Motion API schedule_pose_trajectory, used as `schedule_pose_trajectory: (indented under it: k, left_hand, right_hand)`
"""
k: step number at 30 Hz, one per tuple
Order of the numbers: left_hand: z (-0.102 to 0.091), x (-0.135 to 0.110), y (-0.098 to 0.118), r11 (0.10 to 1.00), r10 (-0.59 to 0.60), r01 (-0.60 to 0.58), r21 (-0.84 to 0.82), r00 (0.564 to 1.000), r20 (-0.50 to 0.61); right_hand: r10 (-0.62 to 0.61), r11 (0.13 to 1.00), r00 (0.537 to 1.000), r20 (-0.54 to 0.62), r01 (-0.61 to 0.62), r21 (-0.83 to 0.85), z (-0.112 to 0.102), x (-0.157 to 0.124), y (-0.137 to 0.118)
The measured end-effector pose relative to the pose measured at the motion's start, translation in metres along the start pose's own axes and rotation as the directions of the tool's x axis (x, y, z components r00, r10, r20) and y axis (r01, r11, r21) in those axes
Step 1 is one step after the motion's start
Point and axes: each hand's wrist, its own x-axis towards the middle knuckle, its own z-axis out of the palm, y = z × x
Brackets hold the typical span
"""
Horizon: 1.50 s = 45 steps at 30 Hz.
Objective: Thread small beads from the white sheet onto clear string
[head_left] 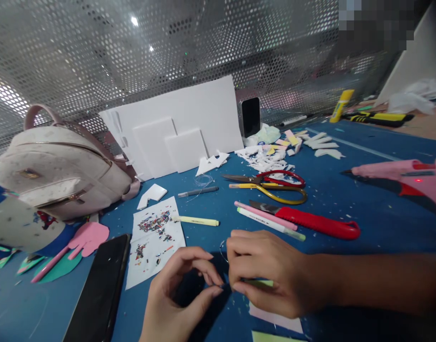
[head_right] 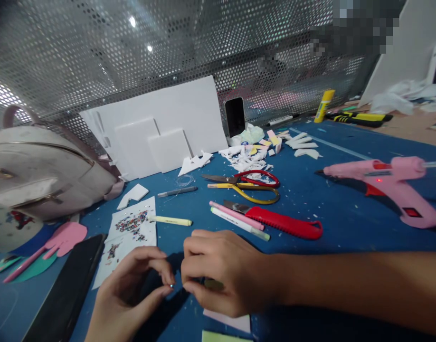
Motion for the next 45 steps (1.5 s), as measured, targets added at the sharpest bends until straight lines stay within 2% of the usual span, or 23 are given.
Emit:
schedule_pose_trajectory:
  k: [7,15,17,21,28,34,41,45]
  left_hand:
    - [0.0041,-0.0014,0.0024,0.999,-0.028,0.028,0.046,1.0,0.013]
    - [-0.0016,0.0002,-0.001,0.972,-0.08,0.06,0.228,0.994,0.081]
    - [-0.0019,0.0008,-0.0016,0.972,-0.095,0.071,0.225,0.991,0.099]
    - [0.0,0.0021,-0.0017,0.979,-0.145,0.136,0.149,0.988,0.052]
    - [0.0003,0.0015,-0.0001,0.976,-0.2,0.192,0.105,0.978,0.067]
    - [-0.0018,0.002,-0.001,0.981,-0.15,0.135,0.137,0.983,0.103]
    - [-0.0017,0.0016,-0.0009,0.978,-0.127,0.111,0.176,0.989,0.081]
    - [0.0018,0.0004,0.0023,0.976,-0.15,0.142,0.168,0.988,0.04]
  right_hand:
    - [-0.011,1.0,1.0,0.008,0.011,-0.019,0.0006,0.0015,0.0003]
    - [-0.007,1.0,0.999,0.033,0.008,-0.012,0.0041,0.001,0.0047]
    - [-0.007,0.999,1.0,0.028,0.006,0.034,0.0044,0.0007,0.0057]
    - [0.014,0.997,0.999,0.028,-0.017,0.076,0.0042,0.0,0.0058]
    - [-0.054,0.995,0.998,-0.011,0.055,0.083,0.0033,0.0014,0.0037]
    - [-0.114,0.993,0.992,-0.051,0.116,0.038,0.0054,0.002,0.0036]
    - [-0.077,0.997,0.997,0.028,0.076,0.033,0.0031,-0.0005,0.003]
    - [-0.089,0.996,0.995,0.04,0.088,0.032,0.0028,-0.0023,0.0053]
